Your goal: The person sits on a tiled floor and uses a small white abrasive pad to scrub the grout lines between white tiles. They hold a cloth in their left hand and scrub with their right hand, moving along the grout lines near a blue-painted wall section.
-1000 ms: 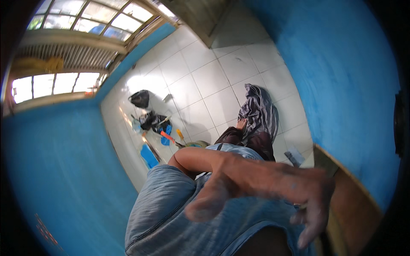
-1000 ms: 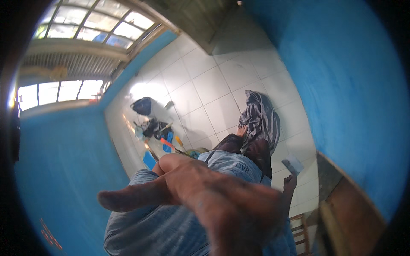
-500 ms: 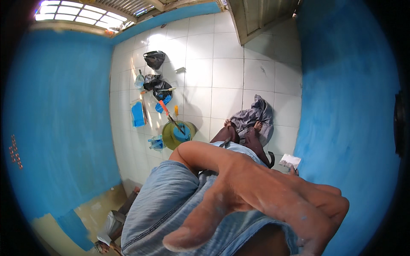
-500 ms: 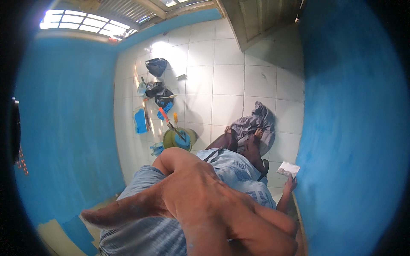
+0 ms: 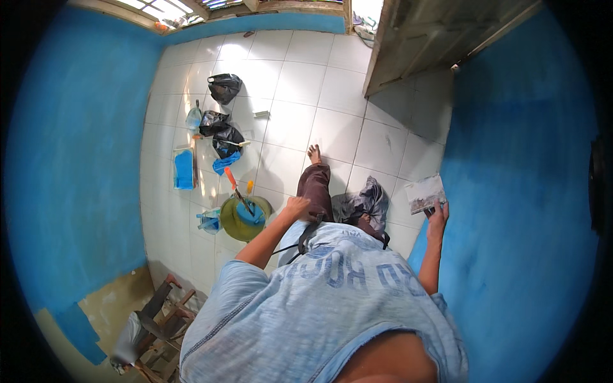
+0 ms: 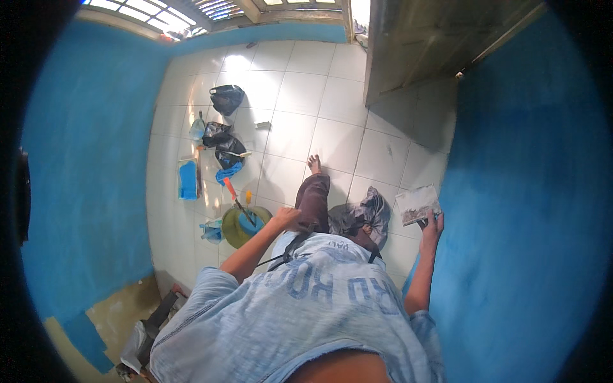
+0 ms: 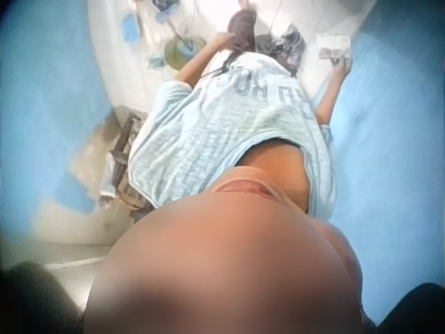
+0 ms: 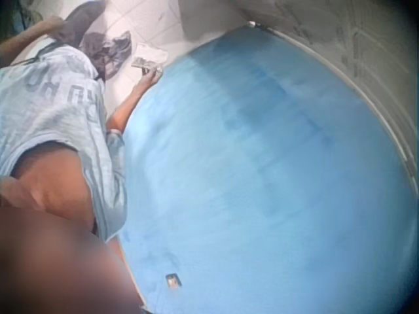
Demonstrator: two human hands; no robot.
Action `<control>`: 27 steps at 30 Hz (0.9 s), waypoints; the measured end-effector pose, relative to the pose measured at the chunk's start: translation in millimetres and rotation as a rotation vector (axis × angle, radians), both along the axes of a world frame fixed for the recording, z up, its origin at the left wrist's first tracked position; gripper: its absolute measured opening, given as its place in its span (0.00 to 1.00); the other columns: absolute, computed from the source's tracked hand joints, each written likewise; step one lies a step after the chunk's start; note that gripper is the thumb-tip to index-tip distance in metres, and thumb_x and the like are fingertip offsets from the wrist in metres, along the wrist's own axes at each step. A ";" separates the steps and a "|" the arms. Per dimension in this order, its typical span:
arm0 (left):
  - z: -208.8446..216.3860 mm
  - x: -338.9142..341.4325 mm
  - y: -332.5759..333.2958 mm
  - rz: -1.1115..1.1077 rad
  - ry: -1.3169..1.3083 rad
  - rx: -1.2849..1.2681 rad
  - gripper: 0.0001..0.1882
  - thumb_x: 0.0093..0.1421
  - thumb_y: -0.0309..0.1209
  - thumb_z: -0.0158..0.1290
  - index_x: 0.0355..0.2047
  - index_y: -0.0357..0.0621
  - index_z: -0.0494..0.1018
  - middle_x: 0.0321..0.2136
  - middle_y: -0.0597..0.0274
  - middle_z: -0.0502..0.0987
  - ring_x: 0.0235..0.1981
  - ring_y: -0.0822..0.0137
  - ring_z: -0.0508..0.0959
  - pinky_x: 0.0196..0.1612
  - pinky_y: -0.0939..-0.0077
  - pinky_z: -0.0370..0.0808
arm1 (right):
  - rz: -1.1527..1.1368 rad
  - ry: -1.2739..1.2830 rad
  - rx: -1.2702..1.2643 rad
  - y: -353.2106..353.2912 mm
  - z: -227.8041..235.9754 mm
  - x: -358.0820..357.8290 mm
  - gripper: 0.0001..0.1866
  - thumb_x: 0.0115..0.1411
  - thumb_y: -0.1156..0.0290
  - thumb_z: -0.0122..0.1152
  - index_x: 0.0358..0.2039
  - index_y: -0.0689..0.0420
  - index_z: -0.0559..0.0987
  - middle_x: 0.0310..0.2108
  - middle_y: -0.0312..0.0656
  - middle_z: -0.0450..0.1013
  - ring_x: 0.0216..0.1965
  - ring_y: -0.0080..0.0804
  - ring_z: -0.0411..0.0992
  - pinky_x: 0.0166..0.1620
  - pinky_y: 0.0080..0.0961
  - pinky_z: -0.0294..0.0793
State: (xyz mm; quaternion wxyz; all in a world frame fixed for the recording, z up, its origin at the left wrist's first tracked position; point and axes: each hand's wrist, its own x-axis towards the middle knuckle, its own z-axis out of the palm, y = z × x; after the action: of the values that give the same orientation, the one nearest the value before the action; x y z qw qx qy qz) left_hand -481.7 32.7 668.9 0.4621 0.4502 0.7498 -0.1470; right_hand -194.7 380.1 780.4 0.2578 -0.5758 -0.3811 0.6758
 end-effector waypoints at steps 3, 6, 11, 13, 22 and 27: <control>43.4 -66.1 12.2 0.149 -0.089 0.125 0.19 0.54 0.44 0.50 0.39 0.45 0.72 0.35 0.46 0.76 0.39 0.47 0.76 0.40 0.53 0.72 | -0.121 0.224 -0.270 19.4 -28.9 -69.8 0.20 0.60 0.63 0.55 0.51 0.54 0.69 0.46 0.38 0.69 0.44 0.28 0.69 0.42 0.31 0.74; 30.8 -133.6 0.3 0.307 -0.198 0.198 0.18 0.55 0.44 0.50 0.37 0.43 0.72 0.36 0.45 0.75 0.39 0.45 0.74 0.41 0.54 0.71 | -0.019 0.218 -0.402 16.1 -45.4 -167.1 0.21 0.60 0.58 0.53 0.50 0.55 0.69 0.46 0.39 0.69 0.47 0.29 0.67 0.45 0.29 0.73; 17.3 -210.1 -0.6 0.527 -0.246 0.345 0.16 0.56 0.42 0.50 0.35 0.41 0.71 0.33 0.46 0.75 0.37 0.46 0.74 0.39 0.57 0.69 | 0.488 -0.002 -0.565 9.7 -73.6 -299.9 0.17 0.62 0.58 0.50 0.45 0.56 0.74 0.38 0.37 0.73 0.38 0.26 0.71 0.40 0.25 0.72; 13.3 -237.5 -1.1 0.682 -0.321 0.325 0.16 0.56 0.42 0.50 0.33 0.40 0.71 0.30 0.47 0.74 0.32 0.50 0.74 0.36 0.61 0.69 | 0.819 -0.057 -0.439 5.9 -83.8 -343.3 0.14 0.62 0.61 0.50 0.39 0.57 0.77 0.29 0.34 0.75 0.27 0.23 0.71 0.36 0.22 0.71; -4.5 -349.9 63.2 1.149 -0.330 0.329 0.16 0.59 0.41 0.50 0.35 0.40 0.68 0.27 0.48 0.74 0.29 0.59 0.72 0.34 0.65 0.67 | 1.223 -0.476 -0.297 58.0 -140.4 -502.7 0.24 0.57 0.54 0.55 0.38 0.67 0.78 0.37 0.47 0.77 0.39 0.32 0.71 0.45 0.30 0.67; 72.3 -425.4 132.2 1.402 -0.507 0.523 0.15 0.61 0.40 0.48 0.35 0.38 0.68 0.30 0.57 0.75 0.34 0.66 0.73 0.38 0.67 0.68 | 1.412 -0.873 0.125 108.4 -175.5 -569.6 0.23 0.52 0.56 0.60 0.32 0.68 0.80 0.32 0.49 0.77 0.32 0.36 0.74 0.37 0.33 0.70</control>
State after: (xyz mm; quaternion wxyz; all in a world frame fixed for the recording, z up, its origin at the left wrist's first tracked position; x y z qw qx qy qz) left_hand -907.2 164.9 741.2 0.4829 -0.0136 0.7408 0.4668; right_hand -764.3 488.4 604.8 -0.3664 -0.3965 -0.7551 0.3720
